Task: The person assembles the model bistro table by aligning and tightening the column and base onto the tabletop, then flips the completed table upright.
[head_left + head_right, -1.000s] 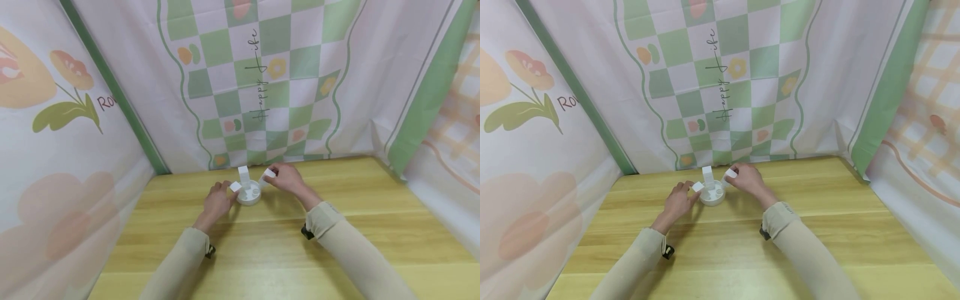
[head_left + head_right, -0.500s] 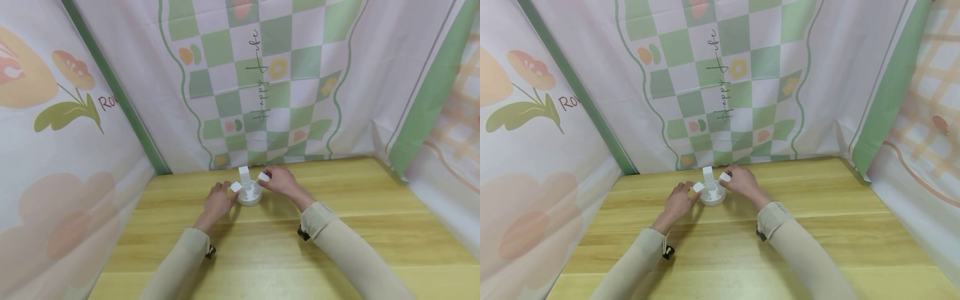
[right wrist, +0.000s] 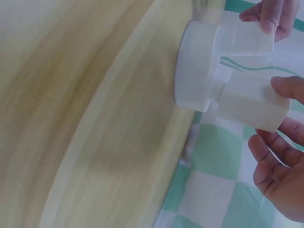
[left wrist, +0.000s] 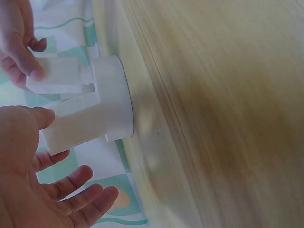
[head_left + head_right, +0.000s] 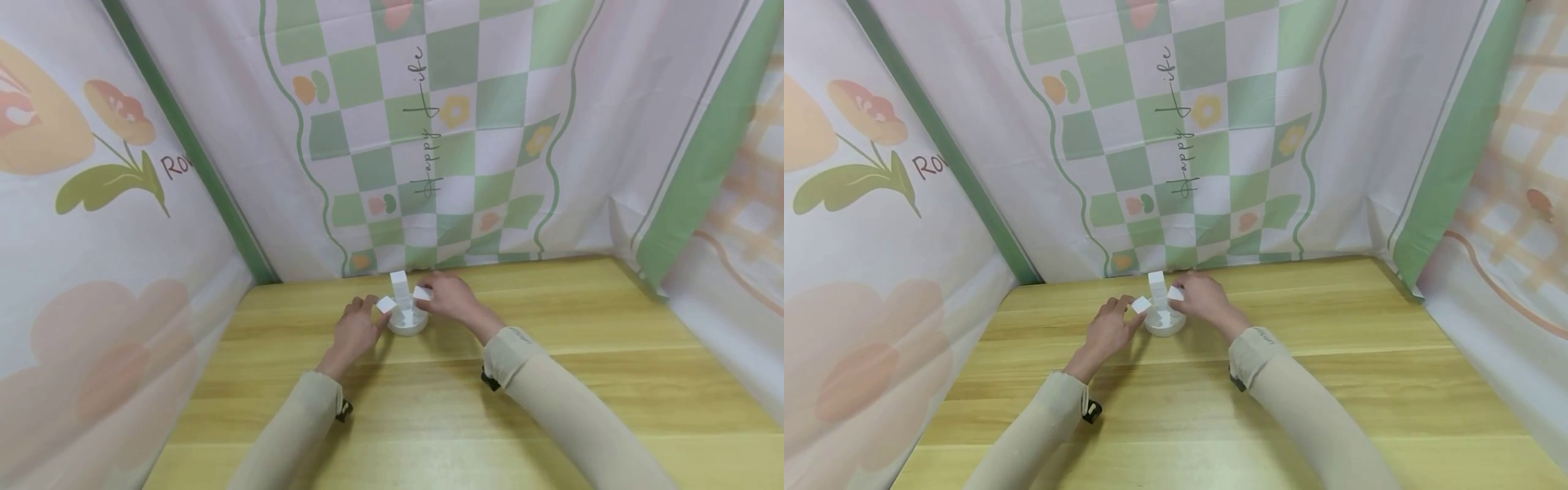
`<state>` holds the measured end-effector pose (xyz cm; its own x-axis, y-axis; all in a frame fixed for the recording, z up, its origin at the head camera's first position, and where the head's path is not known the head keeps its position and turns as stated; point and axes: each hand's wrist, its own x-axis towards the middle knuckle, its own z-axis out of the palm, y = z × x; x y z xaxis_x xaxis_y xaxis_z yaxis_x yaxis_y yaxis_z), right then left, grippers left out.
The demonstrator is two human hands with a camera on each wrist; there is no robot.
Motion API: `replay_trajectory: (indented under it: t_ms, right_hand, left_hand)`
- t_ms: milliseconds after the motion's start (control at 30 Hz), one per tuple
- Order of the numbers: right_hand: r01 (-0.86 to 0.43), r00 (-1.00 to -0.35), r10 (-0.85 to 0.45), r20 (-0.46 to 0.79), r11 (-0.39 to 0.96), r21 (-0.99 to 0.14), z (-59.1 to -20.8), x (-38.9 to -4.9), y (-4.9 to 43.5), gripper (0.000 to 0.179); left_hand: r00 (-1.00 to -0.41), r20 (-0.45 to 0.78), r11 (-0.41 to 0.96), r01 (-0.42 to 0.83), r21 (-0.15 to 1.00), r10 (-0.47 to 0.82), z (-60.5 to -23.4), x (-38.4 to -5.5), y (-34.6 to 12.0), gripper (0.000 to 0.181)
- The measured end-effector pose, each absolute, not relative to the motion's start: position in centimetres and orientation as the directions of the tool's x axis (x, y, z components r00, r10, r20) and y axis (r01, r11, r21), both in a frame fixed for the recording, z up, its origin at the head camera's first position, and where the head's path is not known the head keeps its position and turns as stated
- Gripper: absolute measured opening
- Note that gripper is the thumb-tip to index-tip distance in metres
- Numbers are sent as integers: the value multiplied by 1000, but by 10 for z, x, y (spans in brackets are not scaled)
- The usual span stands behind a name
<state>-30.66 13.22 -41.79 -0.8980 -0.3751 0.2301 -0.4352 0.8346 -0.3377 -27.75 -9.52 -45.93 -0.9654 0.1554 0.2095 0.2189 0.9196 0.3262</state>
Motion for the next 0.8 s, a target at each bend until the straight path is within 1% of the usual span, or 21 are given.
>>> replay_trajectory:
  t_ms: [200, 300, 400, 567, 800]
  right_hand:
    - [-460, -888, -427, 174, 841, -284, -412, -308, 126, 41]
    - [-461, -887, -434, 157, 846, -269, -411, -308, 125, 50]
    - [-464, -885, -434, 166, 850, -251, -413, -310, 125, 58]
    - [-459, -886, -427, 178, 860, -224, -414, -310, 125, 51]
    - [-453, -891, -423, 164, 856, -250, -411, -310, 127, 50]
  left_hand:
    - [-965, 213, 918, 218, 331, 152, -463, -279, -96, 50]
    - [-964, 214, 919, 220, 326, 155, -464, -280, -97, 51]
    - [-963, 219, 922, 222, 319, 156, -465, -280, -97, 51]
    - [-962, 223, 925, 221, 310, 155, -464, -280, -97, 51]
    - [-963, 221, 921, 222, 319, 155, -464, -279, -96, 51]
